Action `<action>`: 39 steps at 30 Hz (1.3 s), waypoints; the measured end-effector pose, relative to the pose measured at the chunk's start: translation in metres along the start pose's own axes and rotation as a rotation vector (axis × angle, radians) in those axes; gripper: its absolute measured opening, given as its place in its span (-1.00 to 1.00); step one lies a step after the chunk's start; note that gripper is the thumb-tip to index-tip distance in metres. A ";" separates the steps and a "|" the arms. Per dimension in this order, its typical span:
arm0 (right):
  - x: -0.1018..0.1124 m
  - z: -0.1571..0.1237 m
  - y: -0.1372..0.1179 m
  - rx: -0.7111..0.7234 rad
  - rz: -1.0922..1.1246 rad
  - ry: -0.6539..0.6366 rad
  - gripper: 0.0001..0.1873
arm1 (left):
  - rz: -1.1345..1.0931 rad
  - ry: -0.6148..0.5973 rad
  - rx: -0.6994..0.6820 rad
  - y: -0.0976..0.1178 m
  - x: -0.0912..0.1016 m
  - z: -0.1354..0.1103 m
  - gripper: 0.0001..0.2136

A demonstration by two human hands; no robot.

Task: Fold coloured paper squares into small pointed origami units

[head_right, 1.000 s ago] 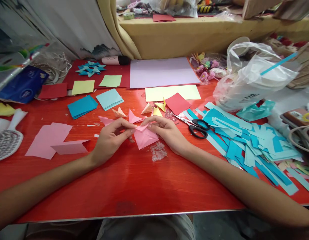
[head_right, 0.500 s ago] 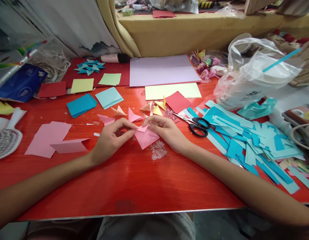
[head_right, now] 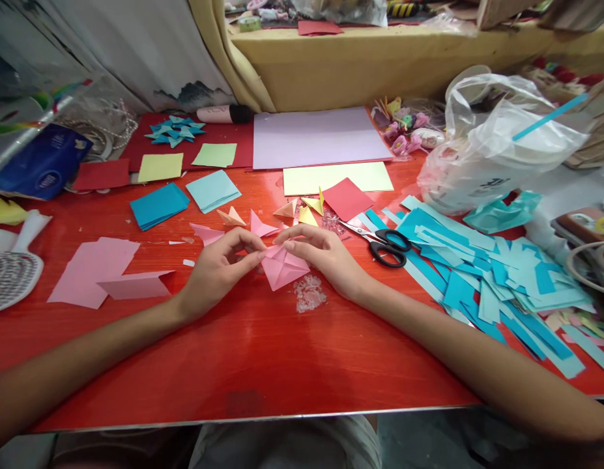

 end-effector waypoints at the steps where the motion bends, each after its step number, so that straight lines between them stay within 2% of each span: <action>1: -0.001 -0.001 0.000 -0.010 -0.017 0.004 -0.85 | 0.011 0.003 -0.002 0.001 0.000 0.000 -0.96; 7: -0.005 -0.004 0.000 -0.021 -0.181 0.028 -0.74 | 0.090 0.020 -0.022 0.007 0.001 -0.002 -0.97; 11: -0.006 -0.004 0.000 0.004 -0.200 0.008 -0.74 | 0.040 0.015 0.019 0.001 0.000 -0.002 -0.94; 16: -0.003 -0.004 -0.003 0.036 -0.282 0.013 -0.71 | -0.052 -0.052 0.083 -0.010 -0.006 -0.001 -0.82; 20: -0.003 -0.004 -0.004 0.036 -0.276 0.017 -0.75 | -0.004 -0.109 0.119 -0.010 -0.009 -0.001 -0.82; 25: -0.006 -0.003 0.001 -0.027 -0.291 -0.027 -0.78 | 0.101 -0.166 0.127 -0.007 -0.011 0.000 -0.79; 28: -0.006 -0.004 0.000 -0.048 -0.330 -0.044 -0.74 | 0.048 -0.149 0.119 -0.004 -0.011 -0.001 -0.83; 31: -0.011 -0.005 0.002 -0.075 -0.444 -0.108 -0.69 | -0.005 -0.125 0.081 0.001 -0.010 -0.002 -0.78; 35: -0.021 -0.007 0.004 -0.064 -0.610 -0.218 -0.63 | 0.029 -0.204 0.051 0.005 -0.017 -0.004 -0.78; 39: -0.017 -0.005 0.001 -0.043 -0.512 -0.136 -0.65 | 0.024 -0.124 0.046 0.002 -0.010 -0.002 -0.87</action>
Point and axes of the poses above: each hand's wrist, its own z-axis towards the middle knuckle, its own x-axis out of the back of the hand, y = z × x, the point moved 9 cm from there along z, towards the middle knuckle, and after that the axes turned 3 degrees about -x, right-handed, at the moved point
